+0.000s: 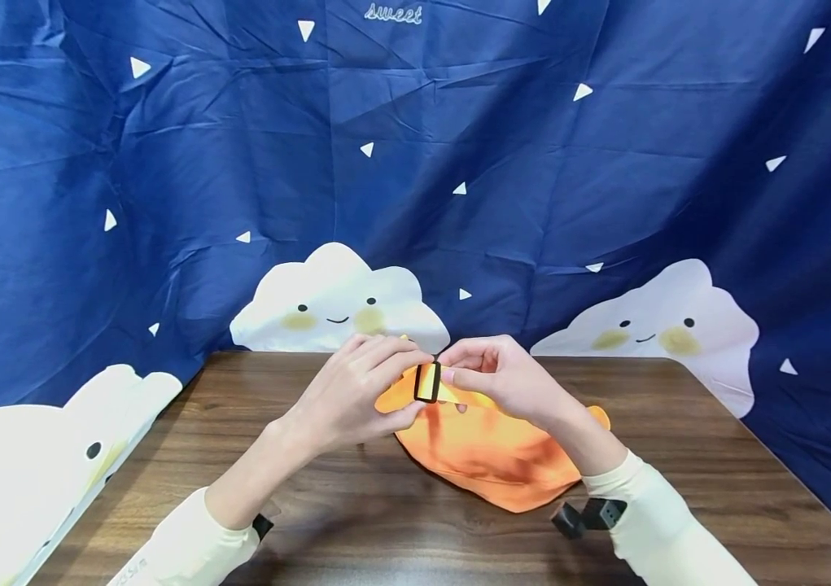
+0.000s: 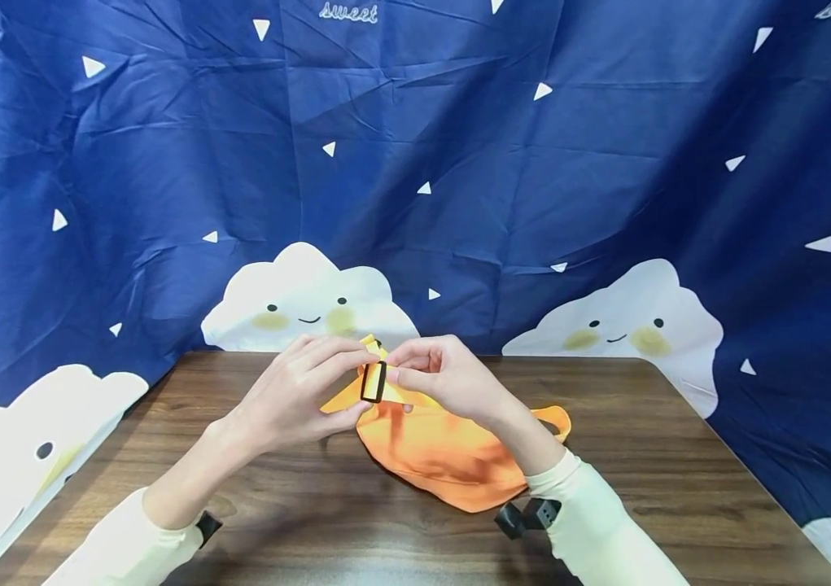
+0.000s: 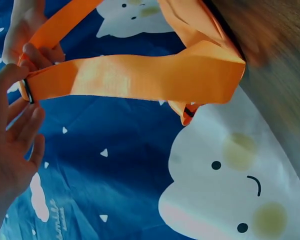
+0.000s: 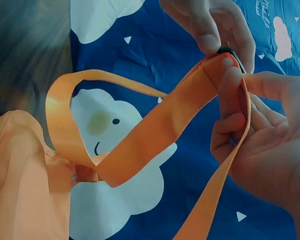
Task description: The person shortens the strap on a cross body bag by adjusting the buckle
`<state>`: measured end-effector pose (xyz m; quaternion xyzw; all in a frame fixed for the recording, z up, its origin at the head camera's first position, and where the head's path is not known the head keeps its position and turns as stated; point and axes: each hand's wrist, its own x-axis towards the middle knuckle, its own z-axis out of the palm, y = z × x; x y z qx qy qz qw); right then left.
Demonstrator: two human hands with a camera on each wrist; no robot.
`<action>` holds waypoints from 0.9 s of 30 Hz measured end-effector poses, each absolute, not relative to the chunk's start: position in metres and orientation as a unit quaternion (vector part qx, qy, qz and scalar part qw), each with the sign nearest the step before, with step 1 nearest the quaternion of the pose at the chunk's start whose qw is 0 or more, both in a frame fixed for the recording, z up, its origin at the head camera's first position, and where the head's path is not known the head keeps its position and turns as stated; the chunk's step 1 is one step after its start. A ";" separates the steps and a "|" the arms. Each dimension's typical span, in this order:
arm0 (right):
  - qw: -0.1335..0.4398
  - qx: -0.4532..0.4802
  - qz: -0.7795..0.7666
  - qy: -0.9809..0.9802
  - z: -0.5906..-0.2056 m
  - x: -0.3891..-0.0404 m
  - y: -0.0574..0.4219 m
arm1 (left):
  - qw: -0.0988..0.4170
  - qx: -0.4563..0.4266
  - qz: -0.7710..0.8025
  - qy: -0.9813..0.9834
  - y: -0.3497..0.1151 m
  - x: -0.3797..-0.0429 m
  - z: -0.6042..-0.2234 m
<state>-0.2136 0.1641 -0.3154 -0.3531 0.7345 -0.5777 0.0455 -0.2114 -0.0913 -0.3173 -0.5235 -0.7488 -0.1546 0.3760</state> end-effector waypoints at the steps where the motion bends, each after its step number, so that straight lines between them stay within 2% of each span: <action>1: 0.043 -0.352 -0.577 0.736 -0.315 -0.214 0.165 | 0.375 -0.523 -0.155 -0.749 -0.091 -0.211 -0.317; 9: 0.028 -0.329 -0.611 0.720 -0.314 -0.218 0.174 | 0.377 -0.525 -0.165 -0.745 -0.093 -0.211 -0.316; 19: 0.015 -0.349 -0.611 0.710 -0.317 -0.218 0.170 | 0.375 -0.524 -0.162 -0.747 -0.090 -0.212 -0.318; 27: 0.038 -0.344 -0.631 0.694 -0.319 -0.215 0.164 | 0.380 -0.527 -0.161 -0.744 -0.088 -0.212 -0.320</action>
